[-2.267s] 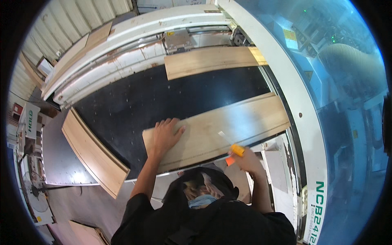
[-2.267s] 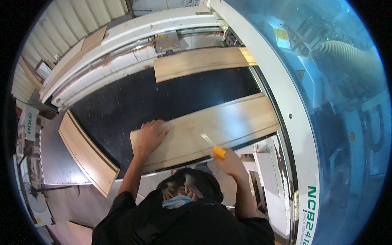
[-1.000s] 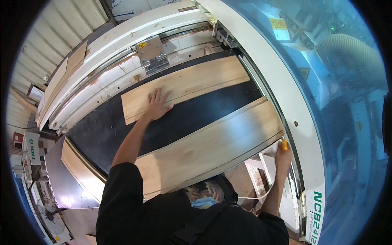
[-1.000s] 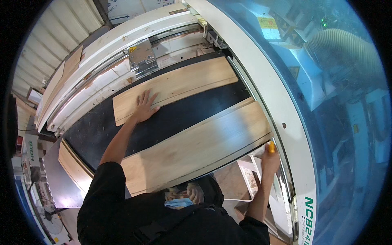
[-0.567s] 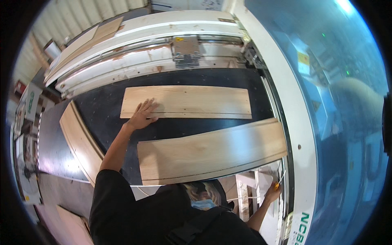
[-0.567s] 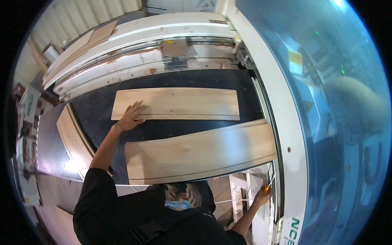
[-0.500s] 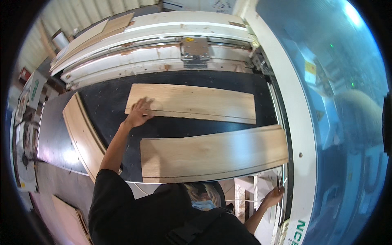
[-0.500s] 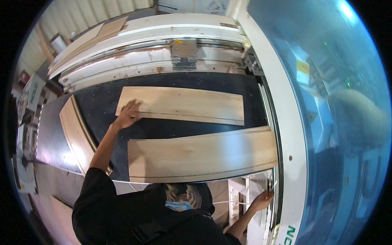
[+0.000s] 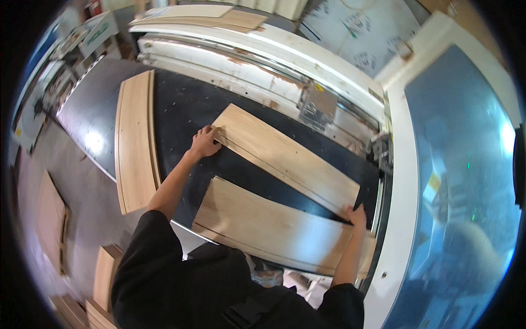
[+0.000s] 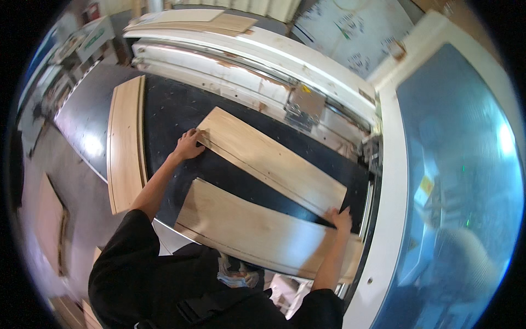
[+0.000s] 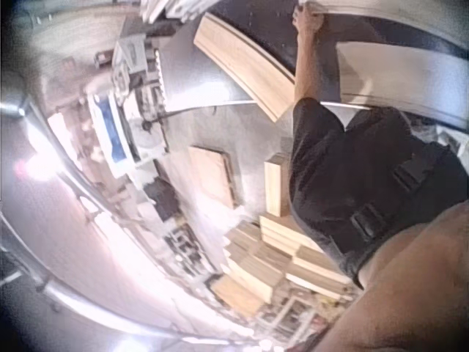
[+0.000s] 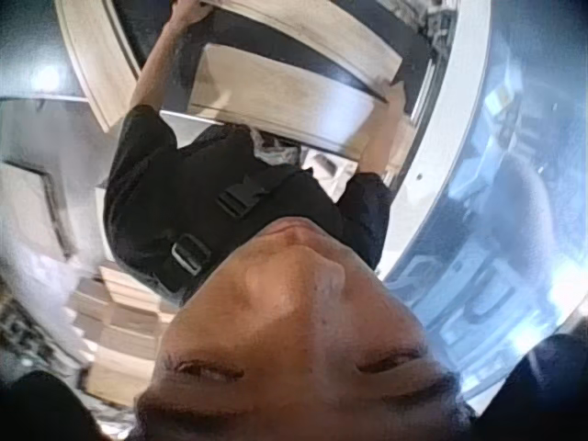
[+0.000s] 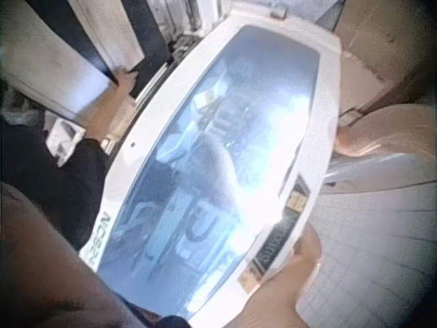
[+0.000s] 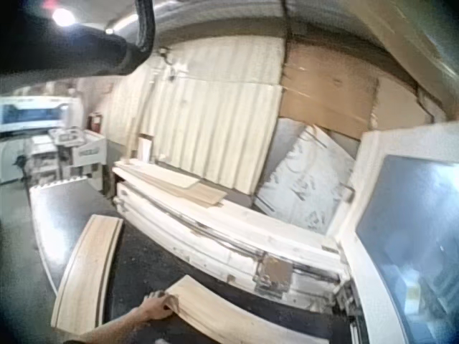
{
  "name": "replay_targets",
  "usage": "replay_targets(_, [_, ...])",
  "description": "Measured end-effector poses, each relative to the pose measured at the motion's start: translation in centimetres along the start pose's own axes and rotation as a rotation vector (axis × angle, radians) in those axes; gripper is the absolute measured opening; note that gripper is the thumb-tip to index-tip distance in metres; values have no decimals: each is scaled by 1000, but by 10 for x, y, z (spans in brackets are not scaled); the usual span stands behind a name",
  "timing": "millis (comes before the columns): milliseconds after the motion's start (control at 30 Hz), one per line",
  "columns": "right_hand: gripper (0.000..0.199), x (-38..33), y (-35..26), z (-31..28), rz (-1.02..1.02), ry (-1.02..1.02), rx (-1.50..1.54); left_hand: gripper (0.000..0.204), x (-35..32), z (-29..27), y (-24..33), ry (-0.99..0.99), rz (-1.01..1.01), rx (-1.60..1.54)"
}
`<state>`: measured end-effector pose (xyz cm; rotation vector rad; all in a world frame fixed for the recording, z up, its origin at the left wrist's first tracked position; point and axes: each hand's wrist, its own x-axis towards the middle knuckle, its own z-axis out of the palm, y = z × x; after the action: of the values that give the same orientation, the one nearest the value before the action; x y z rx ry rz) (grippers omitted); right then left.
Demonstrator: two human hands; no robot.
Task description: The person places wooden boards into a woodworking machine, uses a yellow hand tool to scrape the surface, and moves the boards into a stack.
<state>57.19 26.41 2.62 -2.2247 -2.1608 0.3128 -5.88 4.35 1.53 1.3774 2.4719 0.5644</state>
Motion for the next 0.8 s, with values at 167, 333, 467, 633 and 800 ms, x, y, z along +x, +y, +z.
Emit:
replay_targets(167, [87, -2, -52, -3, -48, -93, -26, 76, -9, 16, -1, 118, 43, 39])
replay_targets(333, [80, 7, -54, 0, -58, -29, 62, 62, -3, -2, -16, 69, -24, -227])
replay_targets(467, [76, 42, -24, -4, 167, -241, 394, 50, -18, -40, -4, 143, -107, -167])
replay_targets(633, [72, 23, -42, 3, 111, -272, 744, 47, -52, -91, -17, 255, -276, -150])
replay_targets(800, [76, -55, -103, -27, 165, -297, 1056, 41, -112, -126, -75, 422, -383, -265])
